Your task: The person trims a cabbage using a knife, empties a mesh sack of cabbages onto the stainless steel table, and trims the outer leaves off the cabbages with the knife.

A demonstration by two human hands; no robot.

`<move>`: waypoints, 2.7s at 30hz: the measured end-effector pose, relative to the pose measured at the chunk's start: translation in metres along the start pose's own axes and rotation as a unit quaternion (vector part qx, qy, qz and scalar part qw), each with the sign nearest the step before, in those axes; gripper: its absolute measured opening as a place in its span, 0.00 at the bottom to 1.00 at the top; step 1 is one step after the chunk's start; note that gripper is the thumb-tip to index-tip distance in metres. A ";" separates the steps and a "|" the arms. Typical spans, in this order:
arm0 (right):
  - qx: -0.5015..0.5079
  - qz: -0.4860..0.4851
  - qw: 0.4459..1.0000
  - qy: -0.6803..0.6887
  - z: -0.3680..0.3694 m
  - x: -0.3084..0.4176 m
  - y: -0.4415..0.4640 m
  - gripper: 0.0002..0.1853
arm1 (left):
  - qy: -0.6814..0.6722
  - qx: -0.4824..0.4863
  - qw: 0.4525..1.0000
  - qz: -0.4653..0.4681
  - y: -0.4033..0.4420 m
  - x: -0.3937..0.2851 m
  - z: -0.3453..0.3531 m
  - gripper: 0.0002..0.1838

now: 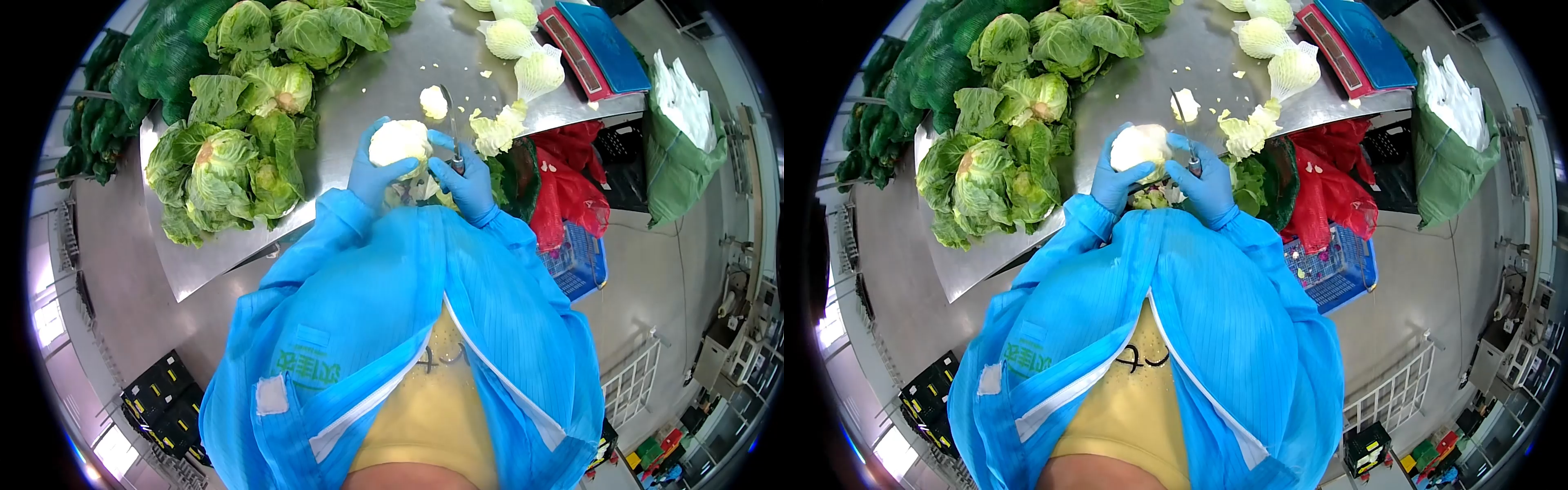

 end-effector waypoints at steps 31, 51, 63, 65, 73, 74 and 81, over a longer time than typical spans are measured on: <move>0.086 -0.041 0.885 -0.455 0.044 -0.059 0.014 0.15 | 0.440 -0.137 0.881 0.102 0.007 0.004 -0.054 0.55; 0.085 -0.016 0.847 -0.525 0.036 -0.052 0.018 0.13 | 0.520 -0.085 0.848 0.063 0.022 0.003 -0.041 0.56; 0.072 0.036 0.841 -0.535 0.030 -0.053 0.027 0.12 | 0.576 -0.114 0.808 0.043 0.021 0.002 -0.036 0.55; 0.052 0.031 0.833 -0.551 0.022 -0.070 0.038 0.12 | 0.580 -0.115 0.805 0.040 0.019 0.000 -0.033 0.54; -0.002 0.048 0.884 -0.465 -0.010 -0.063 0.049 0.19 | 0.468 -0.113 0.861 0.165 0.006 0.008 -0.045 0.49; -0.016 0.033 0.915 -0.402 -0.012 -0.066 0.047 0.21 | 0.423 -0.107 0.882 0.179 0.007 0.012 -0.047 0.49; 0.049 0.024 0.986 -0.160 0.030 -0.092 0.035 0.32 | 0.399 -0.134 0.888 0.185 0.008 0.021 -0.050 0.53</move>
Point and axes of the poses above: each hand's wrist, its own y-axis towards the middle knuckle, its own z-axis out of the palm, x = y × z, the point moved 8 cm from there along y, towards the middle knuckle, and after that the axes turned 2 degrees about -z, right-handed, at the moved point
